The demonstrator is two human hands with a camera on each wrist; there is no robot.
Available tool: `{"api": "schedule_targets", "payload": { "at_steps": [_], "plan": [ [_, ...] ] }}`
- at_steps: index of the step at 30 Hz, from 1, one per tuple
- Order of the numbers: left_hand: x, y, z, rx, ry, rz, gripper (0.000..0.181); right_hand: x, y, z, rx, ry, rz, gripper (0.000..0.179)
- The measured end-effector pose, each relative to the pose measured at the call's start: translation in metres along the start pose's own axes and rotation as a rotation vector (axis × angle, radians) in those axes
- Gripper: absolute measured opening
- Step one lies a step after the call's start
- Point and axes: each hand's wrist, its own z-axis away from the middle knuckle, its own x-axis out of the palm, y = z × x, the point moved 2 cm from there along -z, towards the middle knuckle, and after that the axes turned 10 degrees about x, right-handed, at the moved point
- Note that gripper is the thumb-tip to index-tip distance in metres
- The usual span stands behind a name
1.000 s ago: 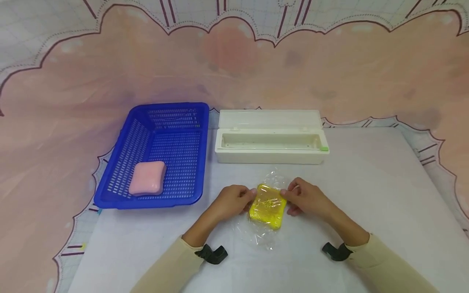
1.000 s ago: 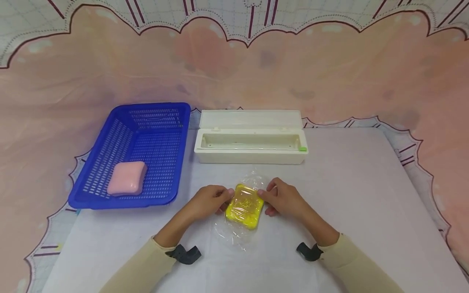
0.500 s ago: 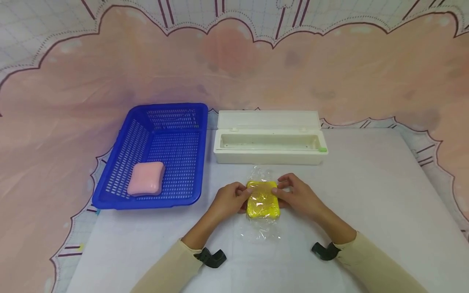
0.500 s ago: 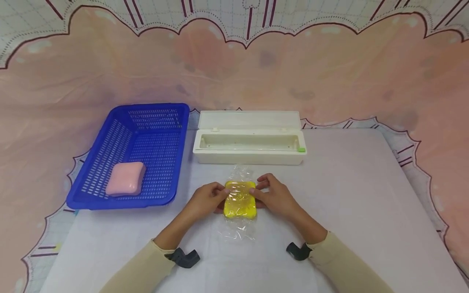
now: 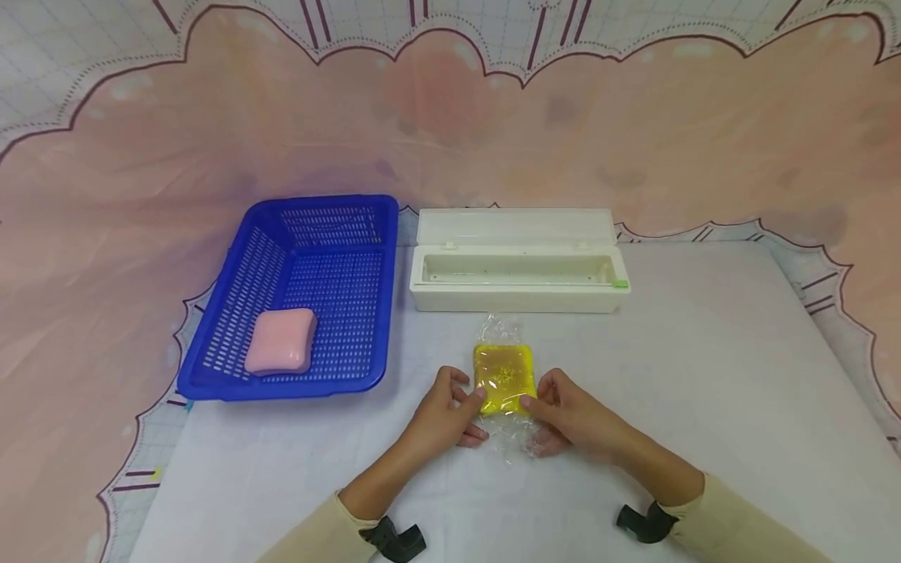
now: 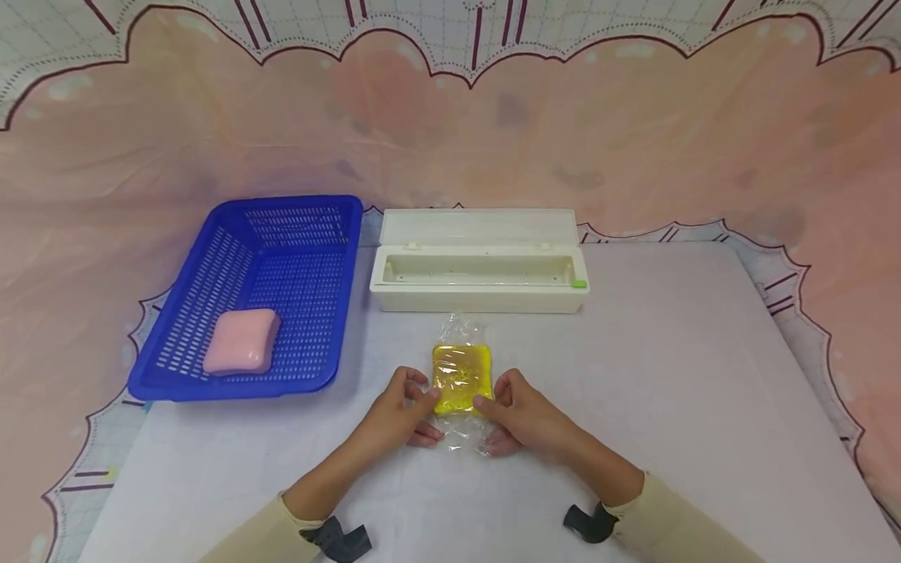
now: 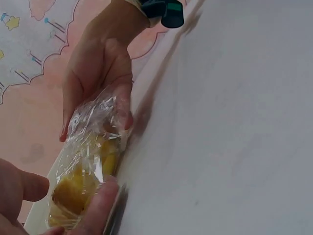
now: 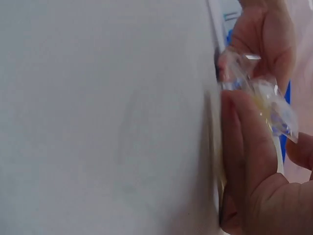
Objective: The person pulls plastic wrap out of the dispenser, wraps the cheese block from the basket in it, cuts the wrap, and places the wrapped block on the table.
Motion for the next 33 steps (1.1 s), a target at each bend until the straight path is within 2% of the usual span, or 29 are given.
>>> {"api": "schedule_targets", "payload": {
  "at_steps": [4, 8, 11, 16, 19, 23, 26, 28, 30, 33],
  "plan": [
    [0.002, 0.002, 0.008, 0.055, 0.022, 0.039, 0.038, 0.001, 0.001, 0.005, -0.06, 0.007, -0.072, 0.042],
    [0.0, 0.008, 0.016, 0.173, 0.031, -0.086, 0.031, 0.0, 0.0, 0.011, -0.157, -0.015, -0.122, 0.036],
    [-0.001, 0.012, 0.02, 0.266, 0.002, -0.175, 0.033, -0.001, -0.002, 0.014, -0.202, -0.026, -0.11, 0.036],
    [-0.001, 0.015, 0.022, 0.434, -0.094, -0.337, 0.05, -0.004, -0.003, 0.016, -0.243, -0.031, -0.001, 0.056],
    [0.001, 0.014, 0.018, 0.573, -0.09, -0.499, 0.046, -0.003, -0.004, 0.014, -0.351, 0.007, 0.115, 0.062],
    [0.003, 0.015, 0.011, 0.709, -0.038, -0.666, 0.023, 0.0, -0.012, 0.013, -0.587, 0.218, 0.391, 0.036],
    [0.003, 0.017, 0.006, 0.735, -0.034, -0.704, 0.009, 0.002, -0.018, 0.011, -0.73, 0.328, 0.52, 0.022],
    [0.003, 0.018, 0.003, 0.727, -0.042, -0.695, 0.005, 0.003, -0.022, 0.009, -0.772, 0.336, 0.541, 0.018],
    [0.002, 0.018, 0.0, 0.722, -0.045, -0.679, 0.005, 0.004, -0.024, 0.005, -0.765, 0.329, 0.534, 0.015],
    [0.002, 0.017, -0.005, 0.697, -0.024, -0.642, 0.004, 0.003, -0.026, -0.003, -0.712, 0.331, 0.504, 0.012]
  ]
}}
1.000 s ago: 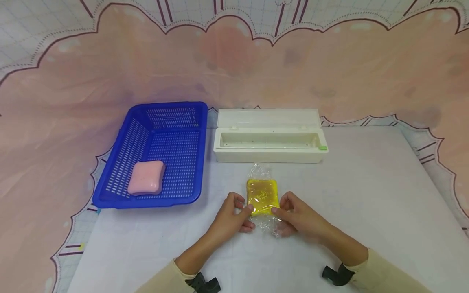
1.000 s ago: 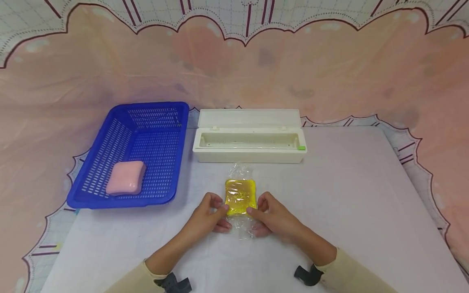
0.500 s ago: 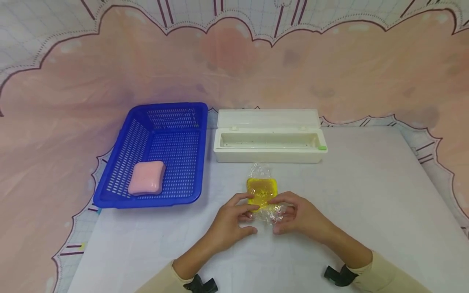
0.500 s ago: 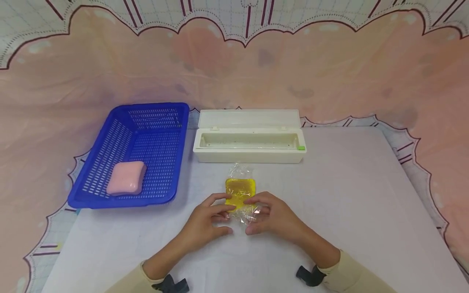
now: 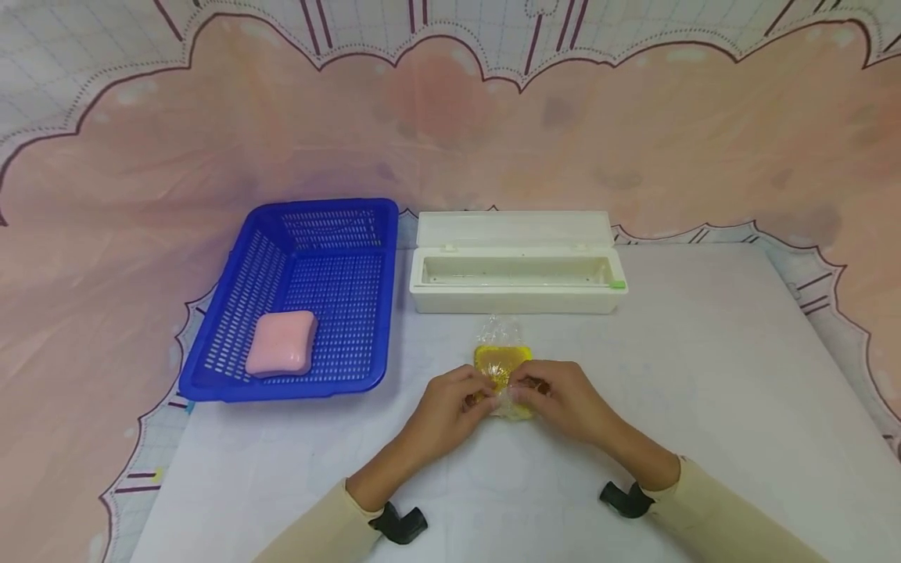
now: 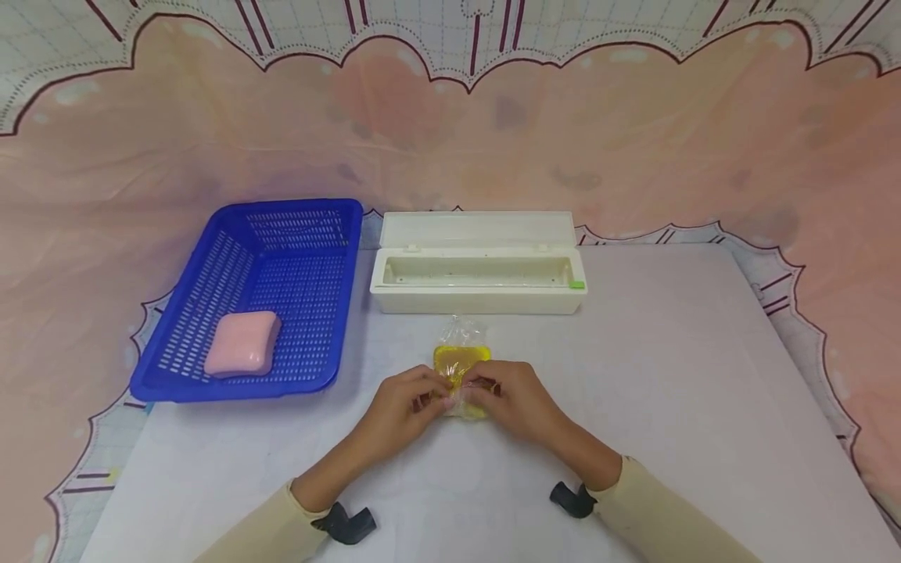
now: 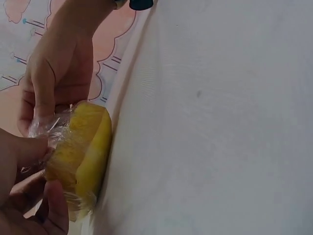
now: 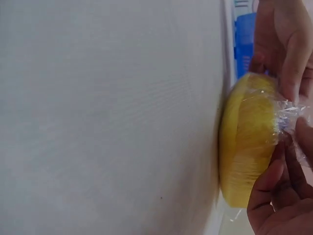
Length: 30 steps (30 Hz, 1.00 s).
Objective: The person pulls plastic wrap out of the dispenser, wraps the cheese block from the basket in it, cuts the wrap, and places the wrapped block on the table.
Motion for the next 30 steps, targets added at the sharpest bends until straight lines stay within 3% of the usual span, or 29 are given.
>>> {"api": "schedule_targets", "payload": {
  "at_steps": [5, 8, 13, 18, 22, 25, 30],
  "plan": [
    [0.002, -0.004, -0.005, -0.147, 0.029, 0.047, 0.009, 0.004, 0.007, -0.011, 0.112, 0.014, -0.006, 0.008],
    [0.003, -0.005, -0.008, -0.203, 0.046, 0.086, 0.005, 0.006, 0.009, -0.016, 0.172, 0.015, -0.015, 0.009],
    [0.004, -0.008, -0.01, -0.208, 0.081, 0.15, 0.012, 0.008, 0.011, -0.019, 0.248, 0.05, -0.01, 0.018],
    [0.006, -0.012, -0.008, -0.222, 0.095, 0.115, 0.009, 0.007, 0.012, -0.022, 0.286, 0.076, 0.072, 0.032],
    [0.004, -0.013, -0.005, -0.212, 0.102, 0.097, 0.004, 0.004, 0.012, -0.019, 0.293, 0.066, 0.084, 0.031],
    [0.0, -0.005, 0.002, -0.11, 0.067, 0.018, 0.011, -0.001, 0.007, -0.01, 0.187, 0.105, 0.147, 0.028],
    [-0.009, 0.02, 0.018, 0.168, -0.025, -0.306, 0.029, -0.008, -0.004, 0.012, -0.21, 0.139, 0.479, 0.042]
  ]
}}
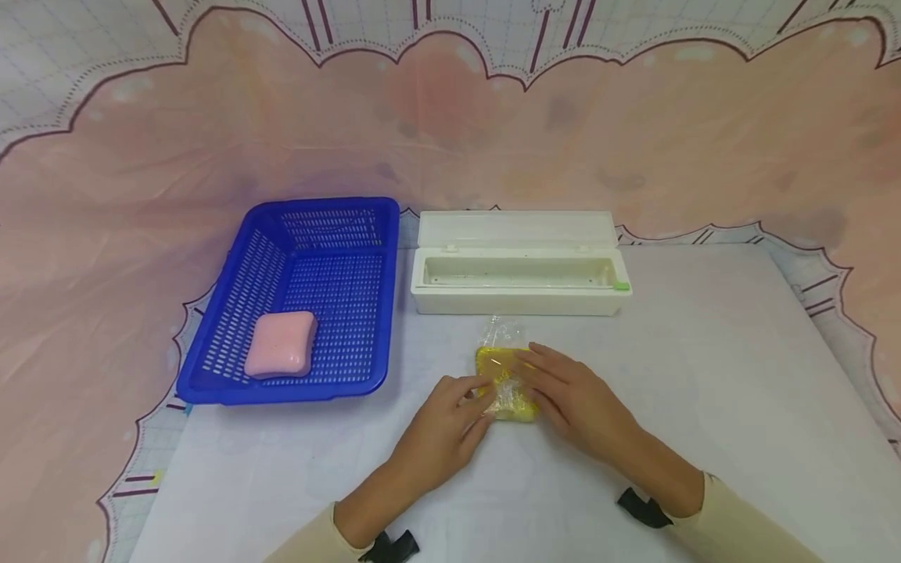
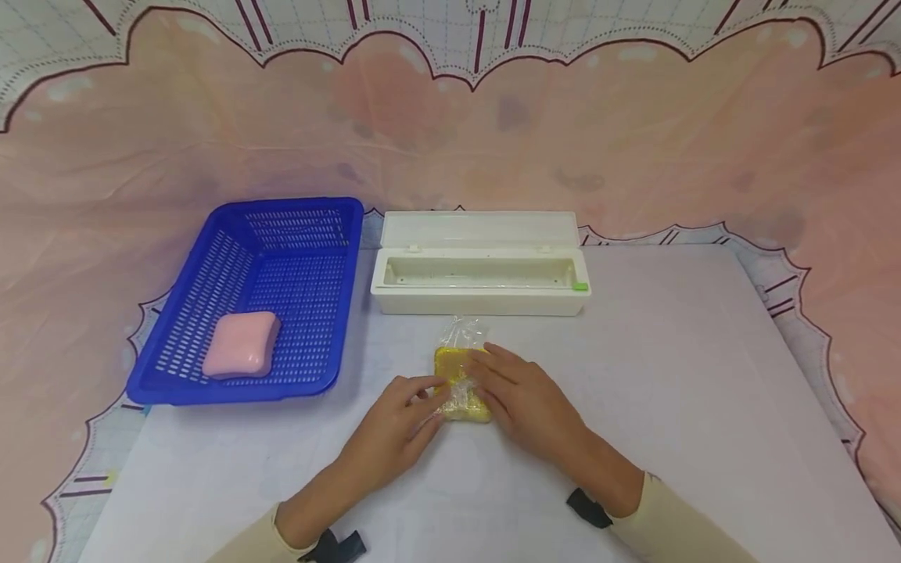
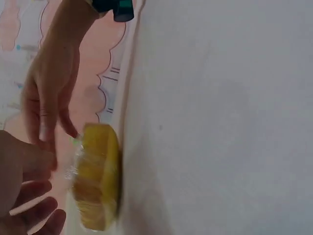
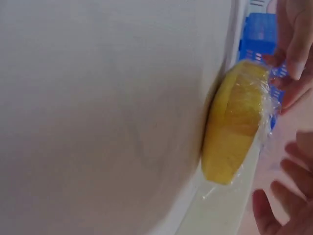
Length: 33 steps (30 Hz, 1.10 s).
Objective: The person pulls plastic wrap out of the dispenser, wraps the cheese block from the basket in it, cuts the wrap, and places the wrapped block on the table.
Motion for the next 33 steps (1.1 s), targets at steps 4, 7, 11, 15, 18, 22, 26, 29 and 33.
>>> {"api": "schedule_targets", "payload": {
  "at_steps": [4, 7, 11, 15, 18, 22, 26, 29, 33],
  "plan": [
    [-0.005, 0.017, 0.006, 0.146, -0.078, -0.172, 0.038, 0.001, 0.0, 0.01, -0.184, -0.055, 0.162, 0.054],
    [-0.001, 0.022, 0.009, 0.144, -0.198, -0.235, 0.046, 0.005, 0.001, 0.013, -0.191, -0.126, 0.215, 0.057],
    [0.007, 0.023, 0.011, 0.061, -0.336, -0.248, 0.056, 0.008, 0.003, 0.014, -0.171, -0.208, 0.251, 0.059],
    [0.011, 0.023, 0.012, 0.029, -0.383, -0.259, 0.065, 0.005, 0.004, 0.01, -0.144, -0.249, 0.273, 0.06],
    [0.012, 0.022, 0.011, 0.031, -0.39, -0.276, 0.066, 0.004, 0.006, 0.008, -0.124, -0.279, 0.269, 0.059],
    [0.013, 0.02, 0.01, 0.029, -0.397, -0.27, 0.064, 0.005, 0.009, 0.008, -0.113, -0.314, 0.244, 0.059],
    [0.01, 0.015, 0.008, 0.003, -0.359, -0.277, 0.056, -0.001, 0.013, 0.005, -0.083, -0.289, 0.168, 0.062],
    [0.006, 0.012, 0.007, -0.058, -0.27, -0.308, 0.049, -0.006, 0.019, -0.001, 0.01, -0.281, 0.067, 0.062],
    [0.005, 0.013, 0.005, -0.151, -0.112, -0.298, 0.033, -0.008, 0.027, -0.009, 0.158, -0.286, -0.088, 0.058]
  ]
}}
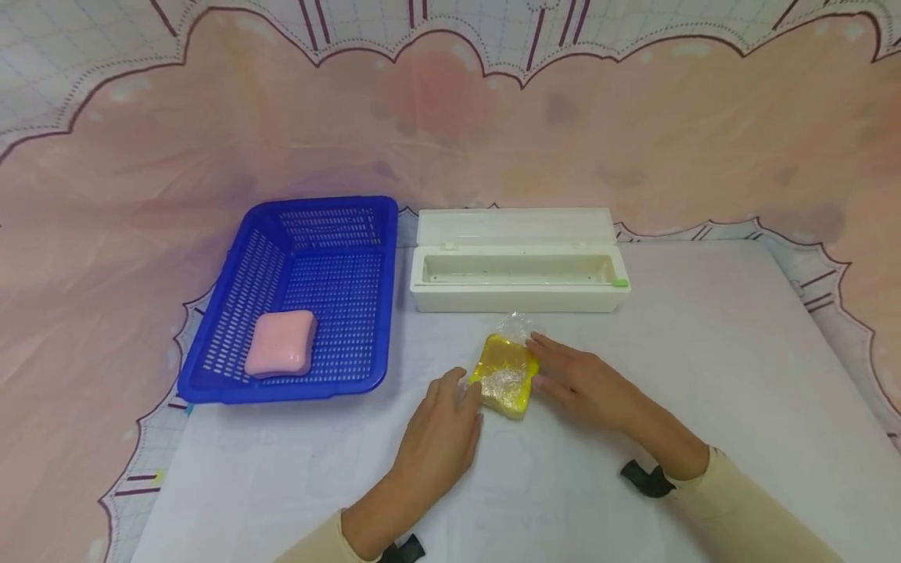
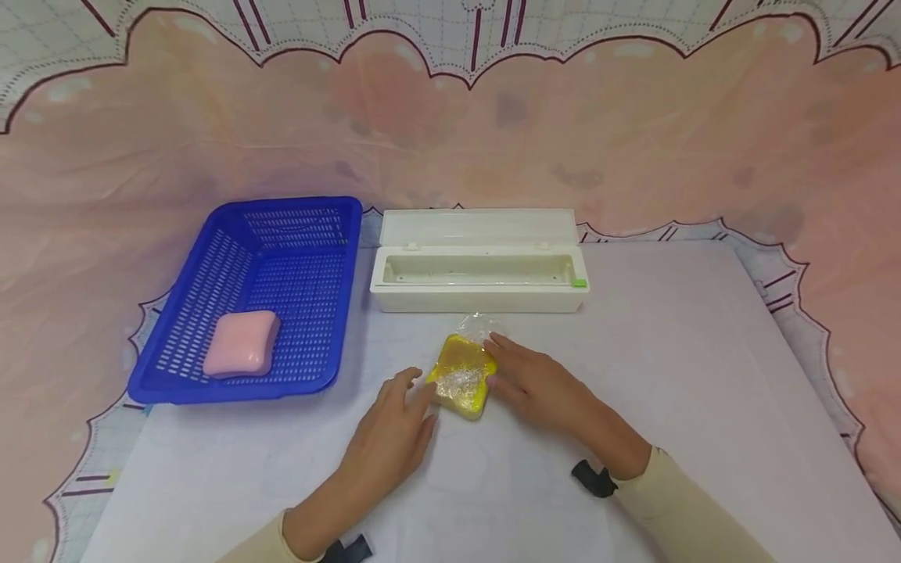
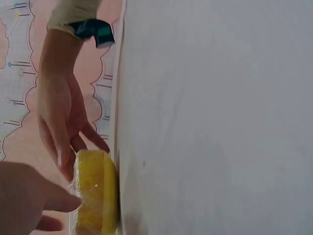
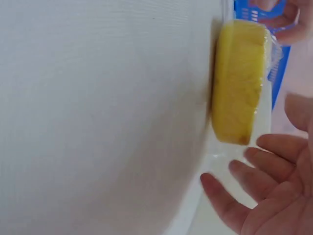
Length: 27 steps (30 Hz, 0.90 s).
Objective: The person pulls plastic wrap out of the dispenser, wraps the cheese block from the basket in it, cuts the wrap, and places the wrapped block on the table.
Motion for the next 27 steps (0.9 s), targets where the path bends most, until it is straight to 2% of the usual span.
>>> {"api": "schedule_targets", "payload": {
  "at_steps": [3, 7, 10, 14, 20, 23, 27],
  "plan": [
    [0.002, 0.001, -0.003, -0.057, 0.048, 0.127, 0.024, 0.0, 0.002, -0.006, 0.05, 0.022, -0.112, 0.052],
    [0.006, -0.004, -0.011, -0.152, 0.022, 0.361, 0.024, 0.003, 0.004, -0.011, 0.092, 0.057, -0.196, 0.042],
    [0.008, -0.011, -0.017, -0.227, 0.011, 0.444, 0.025, 0.006, 0.002, -0.011, 0.123, 0.061, -0.223, 0.037],
    [0.011, -0.024, -0.025, -0.273, 0.03, 0.452, 0.023, 0.011, -0.002, -0.005, 0.16, 0.036, -0.223, 0.034],
    [0.01, -0.039, -0.032, -0.262, 0.096, 0.418, 0.019, 0.01, -0.011, 0.003, 0.171, 0.002, -0.222, 0.031],
    [0.007, -0.034, -0.029, -0.277, 0.084, 0.381, 0.027, 0.004, -0.011, 0.001, 0.214, 0.064, -0.206, 0.026],
    [0.004, -0.019, -0.025, -0.262, 0.0, 0.32, 0.046, -0.002, -0.007, -0.01, 0.258, 0.189, -0.183, 0.03]
  ]
}}
